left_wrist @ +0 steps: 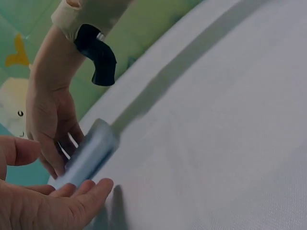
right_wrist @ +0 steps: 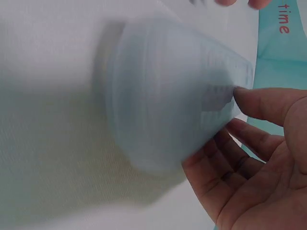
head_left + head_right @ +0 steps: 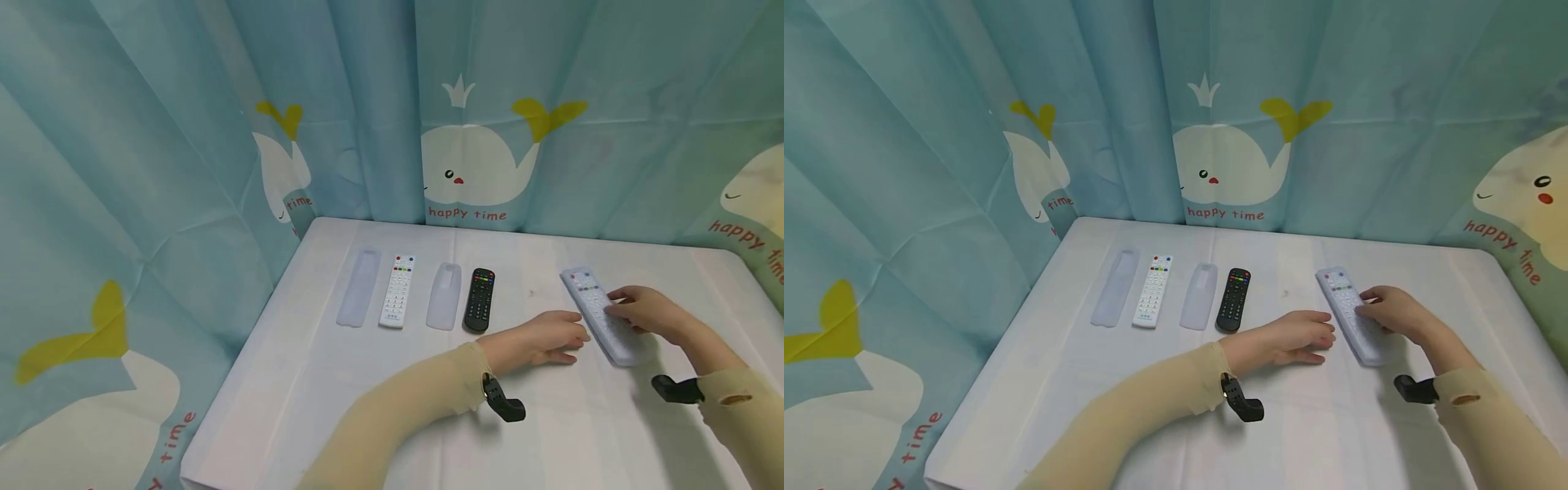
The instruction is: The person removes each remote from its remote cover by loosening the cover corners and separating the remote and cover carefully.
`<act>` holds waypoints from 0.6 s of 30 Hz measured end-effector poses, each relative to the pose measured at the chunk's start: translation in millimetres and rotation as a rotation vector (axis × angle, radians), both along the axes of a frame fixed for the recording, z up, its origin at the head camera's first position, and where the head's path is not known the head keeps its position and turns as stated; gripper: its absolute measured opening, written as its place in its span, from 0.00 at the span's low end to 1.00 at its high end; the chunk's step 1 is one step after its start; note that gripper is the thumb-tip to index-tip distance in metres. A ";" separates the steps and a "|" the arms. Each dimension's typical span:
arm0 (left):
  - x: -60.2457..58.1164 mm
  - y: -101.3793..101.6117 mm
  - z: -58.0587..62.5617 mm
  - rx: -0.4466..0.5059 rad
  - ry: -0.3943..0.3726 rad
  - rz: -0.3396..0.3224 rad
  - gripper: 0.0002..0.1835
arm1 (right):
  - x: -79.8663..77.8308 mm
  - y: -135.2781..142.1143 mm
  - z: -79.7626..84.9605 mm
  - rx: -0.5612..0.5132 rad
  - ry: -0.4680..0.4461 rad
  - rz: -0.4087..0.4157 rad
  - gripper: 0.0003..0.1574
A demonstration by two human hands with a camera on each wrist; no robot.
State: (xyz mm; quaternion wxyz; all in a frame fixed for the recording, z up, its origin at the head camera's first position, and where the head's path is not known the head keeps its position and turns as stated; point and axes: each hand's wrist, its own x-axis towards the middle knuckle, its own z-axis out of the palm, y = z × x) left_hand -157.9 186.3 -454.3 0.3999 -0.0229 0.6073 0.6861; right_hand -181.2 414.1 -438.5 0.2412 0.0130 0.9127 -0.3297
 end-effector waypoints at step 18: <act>-15.7 -4.8 -3.1 -0.002 0.004 0.082 0.28 | 3.4 -19.0 -6.4 -0.181 -0.076 -0.102 0.50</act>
